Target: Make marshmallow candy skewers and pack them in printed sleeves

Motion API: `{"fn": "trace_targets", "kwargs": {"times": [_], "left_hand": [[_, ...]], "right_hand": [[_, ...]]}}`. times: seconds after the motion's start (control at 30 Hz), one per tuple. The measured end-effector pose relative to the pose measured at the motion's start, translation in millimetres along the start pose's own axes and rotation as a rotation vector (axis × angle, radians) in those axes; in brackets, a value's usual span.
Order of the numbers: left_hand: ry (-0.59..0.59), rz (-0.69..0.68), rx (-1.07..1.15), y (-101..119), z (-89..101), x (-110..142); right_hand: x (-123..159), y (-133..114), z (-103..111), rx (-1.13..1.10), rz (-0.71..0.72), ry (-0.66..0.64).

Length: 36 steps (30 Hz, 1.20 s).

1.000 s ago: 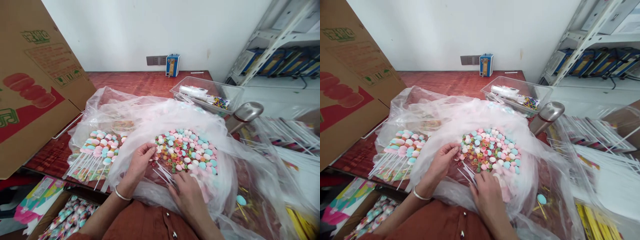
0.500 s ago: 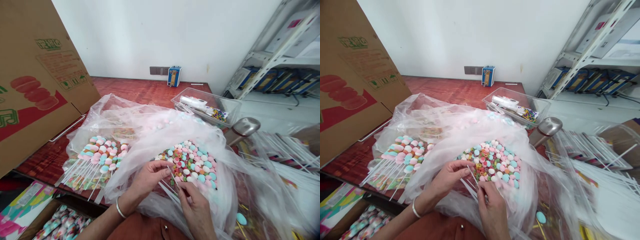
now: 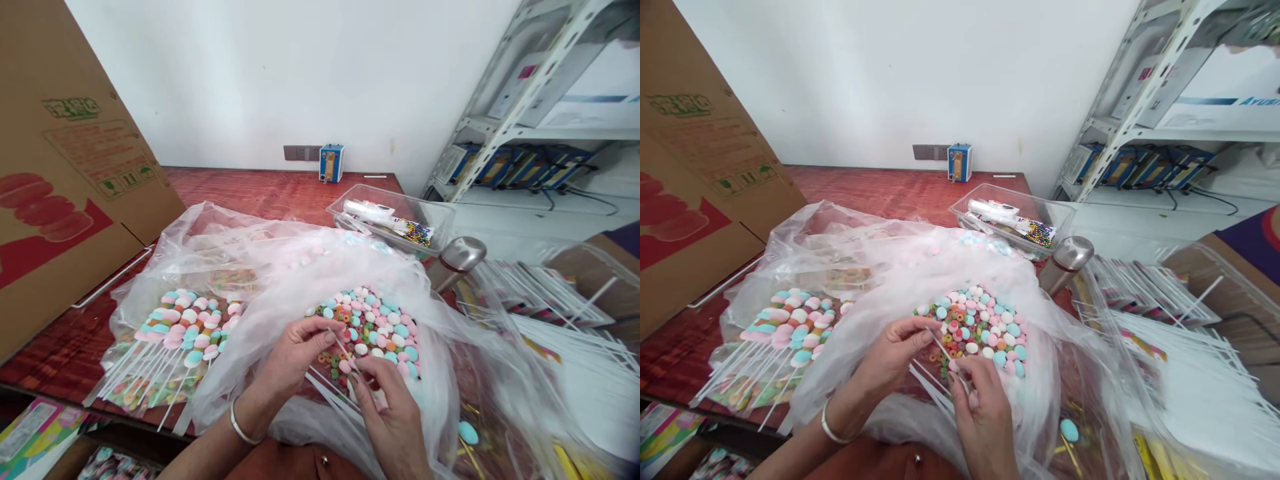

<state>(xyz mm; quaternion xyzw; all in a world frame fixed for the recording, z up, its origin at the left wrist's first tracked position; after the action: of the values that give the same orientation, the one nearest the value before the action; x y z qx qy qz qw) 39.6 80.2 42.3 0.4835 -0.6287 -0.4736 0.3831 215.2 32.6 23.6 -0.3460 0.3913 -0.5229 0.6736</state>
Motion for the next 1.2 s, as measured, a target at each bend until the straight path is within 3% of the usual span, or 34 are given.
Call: {"fn": "trace_targets", "kwargs": {"times": [0.1, 0.2, 0.3, 0.37, 0.47, 0.57, 0.63, 0.73, 0.83, 0.97, 1.07, 1.2], "left_hand": [[-0.025, -0.358, -0.266, 35.4, -0.5, 12.9], [-0.287, -0.695, -0.600, 58.5, -22.1, 34.6], [-0.392, -0.951, -0.936, 56.4, -45.3, 51.5], [-0.456, -1.001, -1.052, 43.6, -59.4, 53.9], [-0.594, -0.960, -1.082, 16.8, -74.5, 49.1], [-0.629, -0.952, -1.079, -6.9, -70.9, 38.3], [-0.474, -0.875, -1.101, -16.3, -53.0, 21.2], [-0.157, -0.551, -1.222, -25.2, -13.4, -15.3], [-0.173, -0.357, -1.290, -31.3, 8.5, -42.7], [-0.208, -0.207, -1.210, -34.5, 15.1, -56.0], [-0.110, -0.107, -1.092, -29.0, 18.4, -57.3], [0.094, 0.188, -0.826, -23.2, 33.0, -71.4]], "right_hand": [[2.5, -1.3, 10.2, -0.060, -0.135, 0.040], [4.9, 8.0, 13.8, -0.186, -0.310, 0.020], [9.6, 19.2, 15.6, -0.435, -0.431, 0.140], [12.0, 22.1, 10.6, -0.736, -0.492, 0.150], [8.7, 16.4, 3.4, -1.094, -0.512, 0.079], [1.5, 20.5, 11.3, -1.125, -0.514, 0.175], [-2.2, 30.2, 17.8, -1.051, -0.529, 0.195], [-4.1, 43.7, 18.5, -0.896, -0.540, 0.056], [-2.1, 48.4, 10.6, -0.841, -0.527, -0.050], [0.0, 48.1, 3.0, -0.865, -0.529, -0.068], [0.5, 50.7, 4.0, -0.863, -0.531, -0.068], [0.3, 54.5, 4.6, -0.838, -0.540, -0.082]]}}
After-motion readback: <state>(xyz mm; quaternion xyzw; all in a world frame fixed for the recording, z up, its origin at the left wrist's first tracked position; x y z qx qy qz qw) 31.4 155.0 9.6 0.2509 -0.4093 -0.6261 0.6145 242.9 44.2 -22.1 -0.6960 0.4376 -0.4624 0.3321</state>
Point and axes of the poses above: each hand's wrist, its own x-axis away from the middle knuckle, its own z-axis out of the back of the hand, y = z × x, the point moved 4 cm from there along -x, towards the middle knuckle, and after that the axes turned 9 degrees about -y, right-handed, at the moved point
